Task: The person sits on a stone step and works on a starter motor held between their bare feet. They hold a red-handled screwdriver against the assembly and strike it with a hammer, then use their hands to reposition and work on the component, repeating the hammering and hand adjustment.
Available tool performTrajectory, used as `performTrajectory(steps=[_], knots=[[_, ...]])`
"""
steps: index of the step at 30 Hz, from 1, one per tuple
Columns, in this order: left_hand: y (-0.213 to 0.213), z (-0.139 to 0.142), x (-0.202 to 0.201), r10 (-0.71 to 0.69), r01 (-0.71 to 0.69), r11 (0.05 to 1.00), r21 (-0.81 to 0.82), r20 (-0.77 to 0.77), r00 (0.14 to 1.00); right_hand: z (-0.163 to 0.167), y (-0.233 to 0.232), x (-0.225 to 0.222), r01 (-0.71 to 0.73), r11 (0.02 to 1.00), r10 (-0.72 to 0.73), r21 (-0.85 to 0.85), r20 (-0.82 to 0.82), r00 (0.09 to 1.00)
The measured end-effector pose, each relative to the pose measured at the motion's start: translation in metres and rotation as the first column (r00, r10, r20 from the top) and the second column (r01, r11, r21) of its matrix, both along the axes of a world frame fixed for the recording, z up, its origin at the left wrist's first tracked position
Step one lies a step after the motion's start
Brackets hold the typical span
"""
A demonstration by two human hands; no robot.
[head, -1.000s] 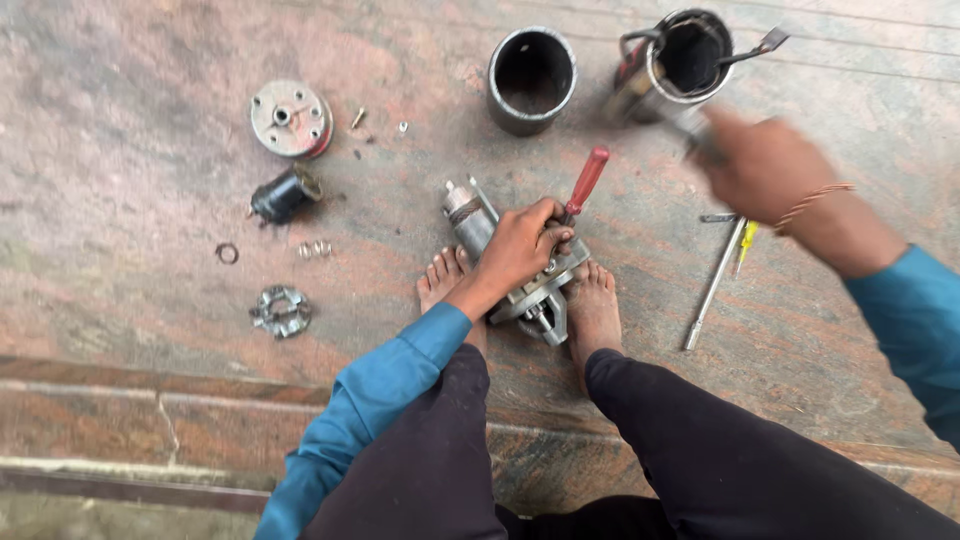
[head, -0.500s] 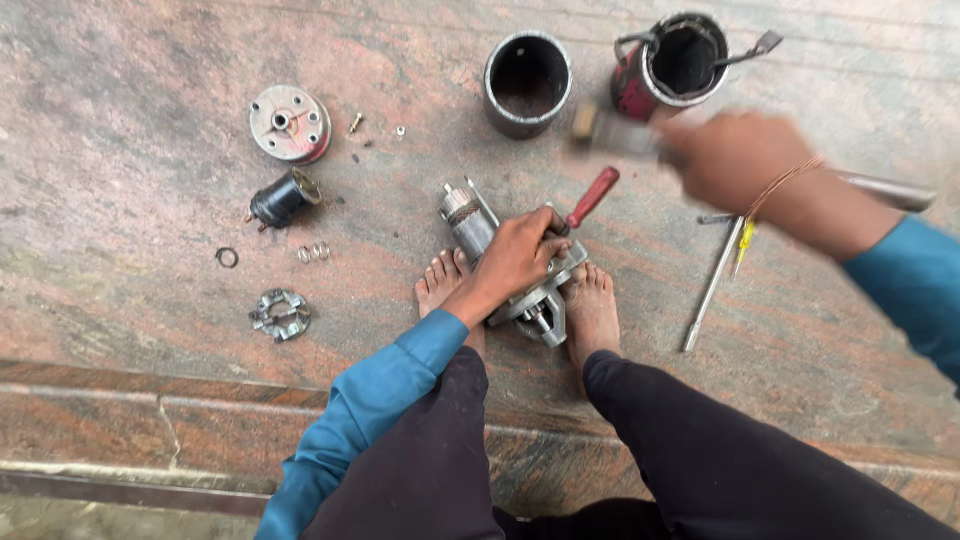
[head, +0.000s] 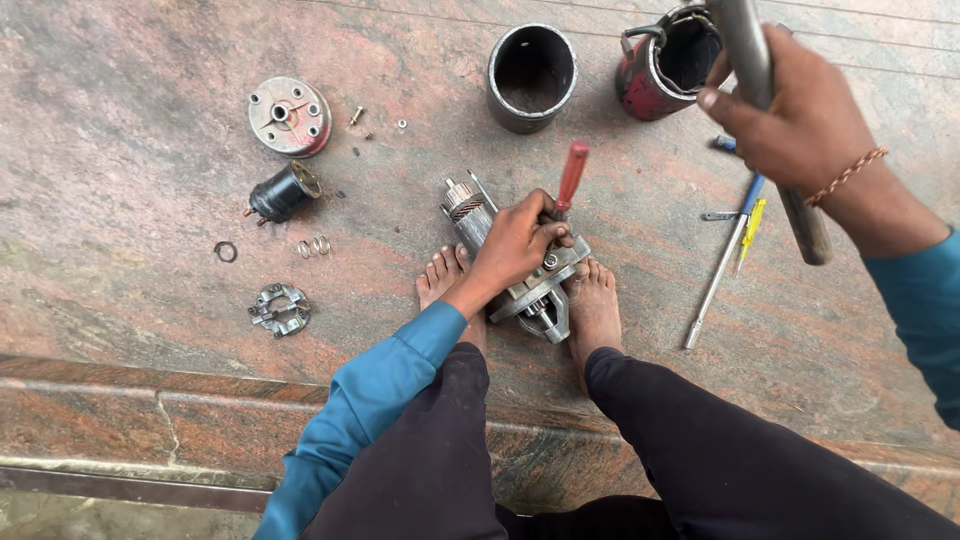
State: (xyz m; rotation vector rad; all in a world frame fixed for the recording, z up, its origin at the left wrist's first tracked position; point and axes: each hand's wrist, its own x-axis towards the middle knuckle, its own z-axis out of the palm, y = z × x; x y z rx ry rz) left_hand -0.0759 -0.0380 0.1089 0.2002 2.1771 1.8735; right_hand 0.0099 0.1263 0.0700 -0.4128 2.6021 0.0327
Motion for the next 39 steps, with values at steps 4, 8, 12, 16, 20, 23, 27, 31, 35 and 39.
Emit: performTrajectory(steps=[4,8,12,16,20,23,27,31,35,39], knots=[[-0.004,0.001,0.000,-0.030,0.030,1.000,-0.010,-0.026,0.999,0.003,-0.001,-0.001,-0.028,0.997,0.019,0.076,0.114,0.993],[-0.005,0.000,0.003,-0.013,0.008,0.998,-0.060,-0.088,0.996,0.006,-0.002,-0.002,-0.030,0.999,0.030,0.037,0.023,0.999],[-0.005,-0.004,0.002,-0.025,0.023,0.998,-0.051,-0.042,0.999,0.008,-0.003,-0.003,-0.028,0.998,0.024,0.056,0.071,0.997],[-0.009,-0.005,0.000,-0.055,0.045,0.994,-0.098,-0.098,0.994,0.010,-0.004,-0.004,-0.030,0.998,0.029,0.048,0.037,0.999],[-0.010,0.001,0.001,-0.038,0.034,0.996,-0.087,-0.045,0.998,0.012,-0.005,-0.004,-0.015,0.998,0.008,0.053,0.121,0.993],[-0.009,0.006,0.003,-0.029,0.026,0.992,-0.126,-0.025,0.999,0.014,-0.005,-0.004,0.013,1.000,-0.013,-0.005,0.047,0.999],[-0.007,0.008,0.001,-0.026,0.024,0.991,-0.132,-0.013,1.000,0.016,-0.006,-0.004,-0.009,1.000,0.009,-0.006,-0.024,1.000],[-0.008,0.009,-0.002,-0.049,0.049,0.994,-0.101,0.005,0.999,0.018,-0.006,-0.004,-0.074,0.987,0.069,0.142,0.037,0.997],[-0.008,0.011,0.004,-0.067,0.065,0.994,-0.087,-0.020,0.998,0.021,-0.006,-0.005,-0.043,0.996,0.038,0.073,0.079,0.996],[-0.009,0.016,0.006,-0.002,0.001,1.000,0.021,0.024,1.000,0.025,-0.007,-0.007,-0.038,0.997,0.036,0.071,0.017,0.999]])
